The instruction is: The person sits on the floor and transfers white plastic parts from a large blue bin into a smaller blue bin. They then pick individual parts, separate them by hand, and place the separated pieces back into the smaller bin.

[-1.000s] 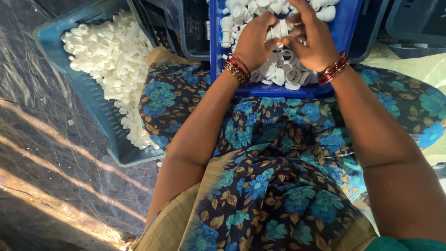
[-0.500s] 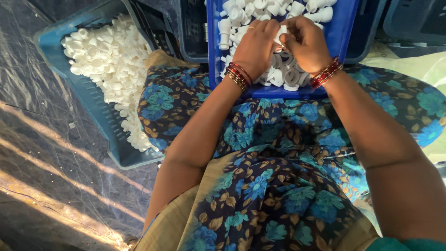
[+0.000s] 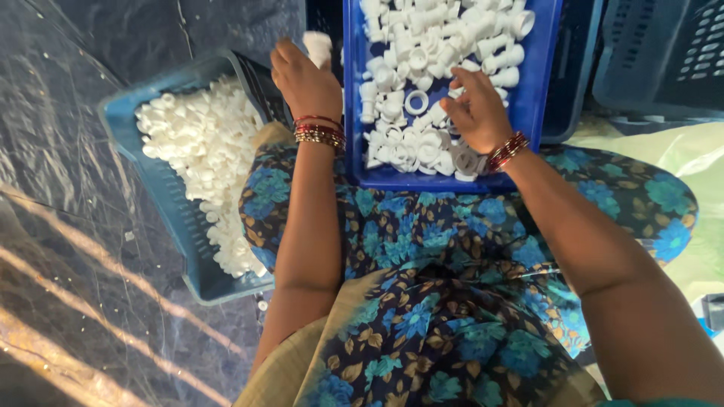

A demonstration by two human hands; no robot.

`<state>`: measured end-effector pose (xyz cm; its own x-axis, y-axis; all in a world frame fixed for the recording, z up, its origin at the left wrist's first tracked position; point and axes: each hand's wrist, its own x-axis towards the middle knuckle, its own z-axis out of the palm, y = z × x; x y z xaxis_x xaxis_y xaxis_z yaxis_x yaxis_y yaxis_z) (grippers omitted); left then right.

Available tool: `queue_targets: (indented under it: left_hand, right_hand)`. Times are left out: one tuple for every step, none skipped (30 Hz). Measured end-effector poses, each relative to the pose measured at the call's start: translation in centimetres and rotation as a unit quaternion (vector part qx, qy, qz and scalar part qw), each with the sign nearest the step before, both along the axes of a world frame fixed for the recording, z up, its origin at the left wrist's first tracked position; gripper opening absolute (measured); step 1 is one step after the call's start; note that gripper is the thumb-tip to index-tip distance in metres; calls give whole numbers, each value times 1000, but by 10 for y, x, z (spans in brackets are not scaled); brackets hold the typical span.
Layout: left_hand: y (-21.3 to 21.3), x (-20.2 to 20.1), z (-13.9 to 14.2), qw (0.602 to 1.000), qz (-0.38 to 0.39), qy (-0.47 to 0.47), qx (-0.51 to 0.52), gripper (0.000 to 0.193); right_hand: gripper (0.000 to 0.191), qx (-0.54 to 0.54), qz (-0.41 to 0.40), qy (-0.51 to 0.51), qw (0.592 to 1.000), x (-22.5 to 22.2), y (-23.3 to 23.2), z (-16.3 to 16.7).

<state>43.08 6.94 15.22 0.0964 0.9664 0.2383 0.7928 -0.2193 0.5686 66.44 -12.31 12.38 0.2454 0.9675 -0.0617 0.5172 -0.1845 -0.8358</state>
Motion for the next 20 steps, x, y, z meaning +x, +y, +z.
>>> queue_targets:
  left_hand:
    - [1, 1, -2, 1000, -11, 9, -14, 60]
    - [1, 2, -5, 999, -21, 19, -29, 60]
    - [3, 1, -9, 998, -32, 29, -44, 61]
    - [5, 0, -14, 998, -35, 24, -38, 58]
    - [7, -2, -18, 998, -38, 22, -34, 55]
    - [7, -3, -22, 998, -41, 20, -32, 52]
    - [7, -4, -26, 999, -50, -9, -15, 49]
    - [8, -4, -28, 997, -62, -40, 4, 47]
    - [8, -3, -28, 994, -76, -72, 26, 45]
    - [6, -1, -24, 992, -87, -91, 22, 42]
    - [1, 2, -17, 988, -102, -110, 19, 39]
    - [-1, 8, -6, 984, -120, -131, 17, 36]
    - [-5, 13, 8, 976, -120, -177, -33, 35]
    - [-15, 10, 23, 964, -119, -219, -89, 33]
    - [-25, -4, 43, 952, -163, -229, -122, 31]
    - [-30, -20, 69, 936, -210, -238, -152, 29]
    - [-39, -41, 100, 897, -271, -297, -182, 27]
    - [-49, -55, 131, 846, -312, -374, -218, 33]
    - [-72, -94, 168, 819, -384, -362, -225, 33]
    - [-92, -134, 211, 808, -405, -318, -288, 38]
  right_hand:
    - [54, 4, 3, -5, 1000, -1, 2, -1]
    - [55, 7, 7, -10, 1000, -1, 3, -2]
    - [57, 10, 11, -14, 1000, -1, 4, -3]
    - [57, 12, 16, -20, 1000, 1, 6, -4]
    - [58, 13, 20, -24, 999, 2, 7, -5]
    - [58, 11, 25, -26, 999, 3, 8, -5]
    - [58, 27, 33, -46, 998, 4, 9, -4]
    - [58, 44, 40, -69, 996, 8, 10, -2]
    - [57, 64, 44, -94, 993, 12, 11, 1]
    - [57, 67, 33, -91, 993, 13, 12, 6]
    - [56, 71, 19, -91, 993, 15, 11, 13]
    - [56, 76, 1, -91, 993, 20, 12, 23]
    - [55, 97, -19, -98, 990, 26, 8, 34]
    - [55, 113, -39, -104, 987, 29, 0, 44]
    - [55, 127, -58, -107, 984, 31, -11, 54]
    - [52, 139, -72, -96, 983, 37, -27, 66]
    - [50, 158, -88, -89, 980, 46, -44, 81]
    - [48, 174, -104, -82, 976, 55, -62, 94]
    - [44, 176, -118, -91, 973, 62, -82, 105]
    - [41, 175, -130, -97, 971, 70, -107, 114]
